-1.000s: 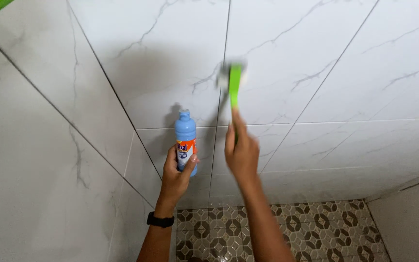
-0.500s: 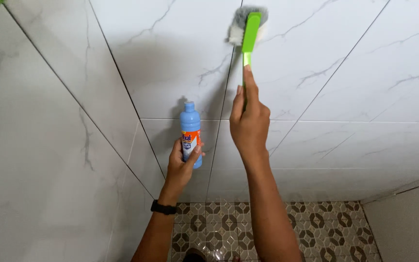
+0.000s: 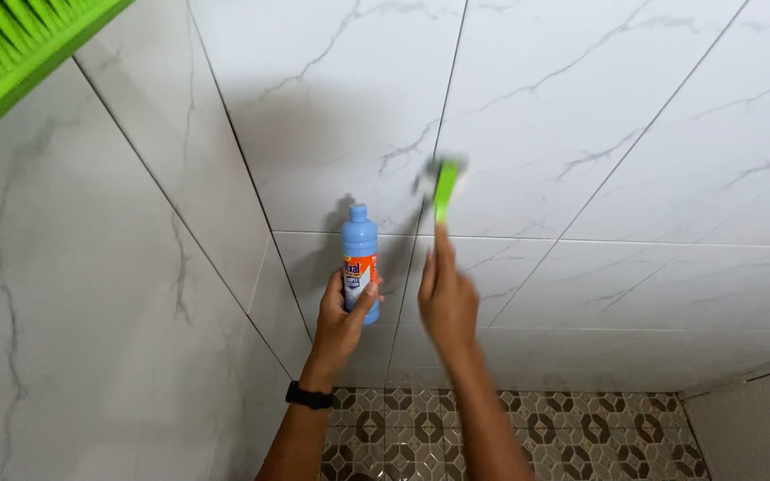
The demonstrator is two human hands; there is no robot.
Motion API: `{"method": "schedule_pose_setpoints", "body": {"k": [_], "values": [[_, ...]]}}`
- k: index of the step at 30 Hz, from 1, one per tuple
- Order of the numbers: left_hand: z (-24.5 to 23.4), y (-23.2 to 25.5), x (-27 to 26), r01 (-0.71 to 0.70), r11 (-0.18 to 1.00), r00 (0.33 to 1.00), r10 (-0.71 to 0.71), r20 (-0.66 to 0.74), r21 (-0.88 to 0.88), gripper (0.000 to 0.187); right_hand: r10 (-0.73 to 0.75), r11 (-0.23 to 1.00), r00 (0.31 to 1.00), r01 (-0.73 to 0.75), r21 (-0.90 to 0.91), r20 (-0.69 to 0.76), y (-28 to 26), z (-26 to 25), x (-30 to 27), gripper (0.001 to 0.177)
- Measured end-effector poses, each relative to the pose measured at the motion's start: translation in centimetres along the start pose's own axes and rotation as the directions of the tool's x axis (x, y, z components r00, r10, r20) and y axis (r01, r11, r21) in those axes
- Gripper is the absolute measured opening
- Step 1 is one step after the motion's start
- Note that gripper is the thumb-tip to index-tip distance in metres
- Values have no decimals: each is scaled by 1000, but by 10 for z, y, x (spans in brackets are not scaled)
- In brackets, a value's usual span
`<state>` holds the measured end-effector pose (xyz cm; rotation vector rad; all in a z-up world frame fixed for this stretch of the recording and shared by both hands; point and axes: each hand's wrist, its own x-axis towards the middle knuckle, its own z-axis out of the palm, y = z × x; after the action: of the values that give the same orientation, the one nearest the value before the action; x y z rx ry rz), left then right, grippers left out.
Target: Scrubbing wall tiles and grout lines using a cleaning solution and a brush.
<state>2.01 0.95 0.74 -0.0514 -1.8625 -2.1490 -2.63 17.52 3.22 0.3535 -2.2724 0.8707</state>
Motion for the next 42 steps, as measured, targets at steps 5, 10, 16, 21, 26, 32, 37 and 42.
{"method": "schedule_pose_setpoints", "body": {"k": [5, 10, 16, 21, 26, 32, 37, 42], "values": [[4, 4, -1, 0, 1000, 999, 0, 38, 0, 51, -112, 993, 990, 114, 17, -90, -48, -67, 83, 49], [3, 0, 0, 5, 999, 1000, -4, 17, -36, 50, -114, 992, 991, 110, -60, -73, 2, -12, 1, 54], [3, 18, -2, -3, 1000, 999, 2, 41, 8, 51, 121, 990, 987, -128, 60, 109, 40, 33, -67, 51], [2, 7, 0, -45, 998, 998, 46, 31, -33, 49, -66, 986, 992, 82, 147, -108, -31, -44, 68, 48], [2, 5, 0, -22, 1000, 1000, 23, 19, -16, 49, -106, 975, 979, 137, 175, -174, -55, -66, 98, 46], [0, 1, 0, -65, 996, 998, 65, 3, -54, 49, 125, 991, 992, -126, 53, 23, 32, 31, -59, 50], [1, 13, 1, -50, 999, 999, 49, 21, 11, 50, 380, 915, 901, -399, 55, 208, 65, 39, -72, 47], [3, 7, -6, -13, 998, 1000, 13, -5, 67, 48, -38, 991, 984, 60, 122, -173, 4, -54, 75, 46]]}}
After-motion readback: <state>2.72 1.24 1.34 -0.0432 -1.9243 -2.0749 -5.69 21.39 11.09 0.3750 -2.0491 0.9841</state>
